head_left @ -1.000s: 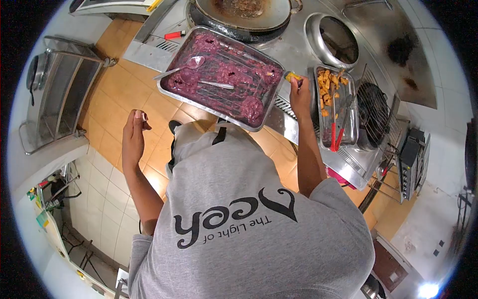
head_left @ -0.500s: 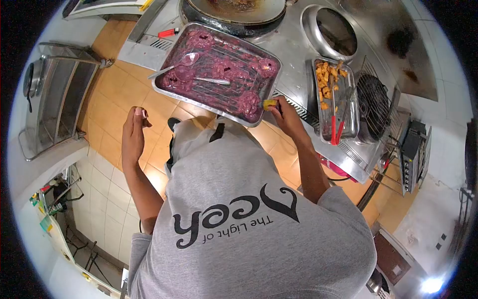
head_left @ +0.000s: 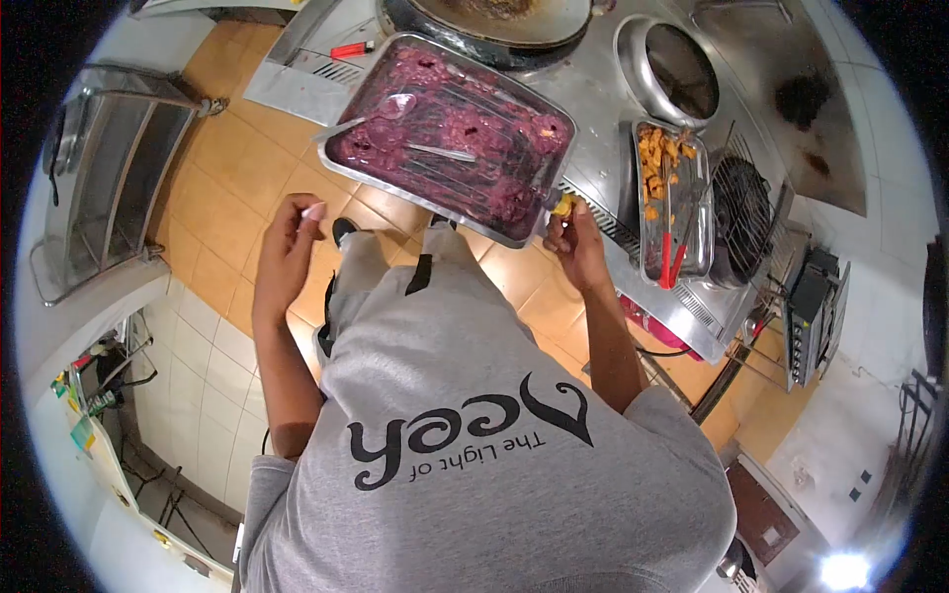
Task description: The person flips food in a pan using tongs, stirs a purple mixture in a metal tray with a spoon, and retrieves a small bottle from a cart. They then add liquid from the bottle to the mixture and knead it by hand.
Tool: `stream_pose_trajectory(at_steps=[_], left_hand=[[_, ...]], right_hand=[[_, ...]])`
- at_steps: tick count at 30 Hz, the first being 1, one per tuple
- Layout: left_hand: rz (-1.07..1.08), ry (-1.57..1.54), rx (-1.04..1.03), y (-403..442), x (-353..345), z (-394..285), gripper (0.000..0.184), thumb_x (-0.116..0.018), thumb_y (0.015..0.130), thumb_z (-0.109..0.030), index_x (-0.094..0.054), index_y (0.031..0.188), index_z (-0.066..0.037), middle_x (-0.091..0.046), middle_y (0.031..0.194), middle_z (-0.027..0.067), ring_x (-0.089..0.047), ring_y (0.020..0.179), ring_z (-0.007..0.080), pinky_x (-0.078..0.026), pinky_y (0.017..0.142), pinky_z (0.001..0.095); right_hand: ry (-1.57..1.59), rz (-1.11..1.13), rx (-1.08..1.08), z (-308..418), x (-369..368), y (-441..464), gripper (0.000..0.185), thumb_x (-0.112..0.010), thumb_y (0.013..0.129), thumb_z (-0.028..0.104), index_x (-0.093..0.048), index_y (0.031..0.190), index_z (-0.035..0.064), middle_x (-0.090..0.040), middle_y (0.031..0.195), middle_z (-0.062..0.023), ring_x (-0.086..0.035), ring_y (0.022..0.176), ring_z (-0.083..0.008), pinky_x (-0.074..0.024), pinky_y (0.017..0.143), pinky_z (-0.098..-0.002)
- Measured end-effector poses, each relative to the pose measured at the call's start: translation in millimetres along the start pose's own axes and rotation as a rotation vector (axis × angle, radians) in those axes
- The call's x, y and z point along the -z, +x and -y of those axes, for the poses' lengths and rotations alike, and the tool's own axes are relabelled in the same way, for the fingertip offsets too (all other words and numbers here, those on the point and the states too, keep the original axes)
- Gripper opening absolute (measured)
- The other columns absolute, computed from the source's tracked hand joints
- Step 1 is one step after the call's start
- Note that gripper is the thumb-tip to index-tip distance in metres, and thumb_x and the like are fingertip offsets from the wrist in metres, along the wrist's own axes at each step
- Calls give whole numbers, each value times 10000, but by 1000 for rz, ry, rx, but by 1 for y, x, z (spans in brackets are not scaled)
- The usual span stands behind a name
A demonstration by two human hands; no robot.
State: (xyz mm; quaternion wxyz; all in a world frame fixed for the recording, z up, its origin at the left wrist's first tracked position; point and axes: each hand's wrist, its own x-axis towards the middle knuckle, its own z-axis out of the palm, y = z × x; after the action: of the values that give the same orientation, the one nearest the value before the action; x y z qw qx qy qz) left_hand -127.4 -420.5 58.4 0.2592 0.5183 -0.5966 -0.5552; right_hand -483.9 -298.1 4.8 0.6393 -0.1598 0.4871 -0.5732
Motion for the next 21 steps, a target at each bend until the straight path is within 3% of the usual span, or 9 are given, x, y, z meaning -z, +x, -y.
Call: stream_pose_trajectory(at_steps=[1,4,8,9,12,16,21], left_hand=[[16,-75,-14,0,-3,-3,159,-465,933,-170,-507,986,-26,-504,890,25,-495,793,108,-425,728,247],[92,-219,-60,-4,-4,-7,189,-518,899,-95,-510,1077,-34,-536,973,25,-516,901,105,-436,777,244],[116,-277,-153,-18,25,-4,198,-560,874,-87,-536,1060,-26,-552,939,4,-514,826,72,-429,745,217],[99,-258,-195,-24,41,1,193,-572,866,-80,-545,1049,-24,-559,916,-5,-510,794,58,-425,728,206],[31,-263,-141,-51,111,30,215,-559,875,-95,-535,1077,-28,-553,968,14,-522,869,83,-436,777,224],[-101,-248,-114,-104,221,76,213,-557,878,-99,-536,1078,-27,-560,943,17,-516,854,79,-440,735,222],[-320,-122,-93,-176,339,107,186,-576,851,-46,-570,1036,-21,-560,865,15,-495,734,78,-425,652,212]], right_hand=[[19,7,-45,1,-18,-1,352,-389,930,470,-449,959,124,-389,667,28,-286,520,-72,-322,543,-239],[223,121,-210,-12,-73,1,340,-393,925,472,-467,936,140,-411,669,28,-326,528,-75,-324,530,-254],[186,237,-322,-45,-174,5,370,-389,925,471,-459,1029,124,-410,682,17,-337,535,-84,-324,526,-261],[152,427,-280,-59,-194,11,406,-413,910,479,-463,1090,119,-390,683,3,-303,516,-77,-301,524,-234],[17,480,-295,-104,-267,17,418,-410,909,484,-448,1091,109,-383,681,3,-296,508,-78,-305,521,-240],[-106,564,-331,-171,-371,21,411,-410,906,494,-446,1075,121,-377,676,10,-290,510,-75,-300,523,-235],[-214,729,-358,-256,-508,4,418,-430,899,503,-446,1057,117,-372,678,16,-287,508,-65,-304,527,-231]])
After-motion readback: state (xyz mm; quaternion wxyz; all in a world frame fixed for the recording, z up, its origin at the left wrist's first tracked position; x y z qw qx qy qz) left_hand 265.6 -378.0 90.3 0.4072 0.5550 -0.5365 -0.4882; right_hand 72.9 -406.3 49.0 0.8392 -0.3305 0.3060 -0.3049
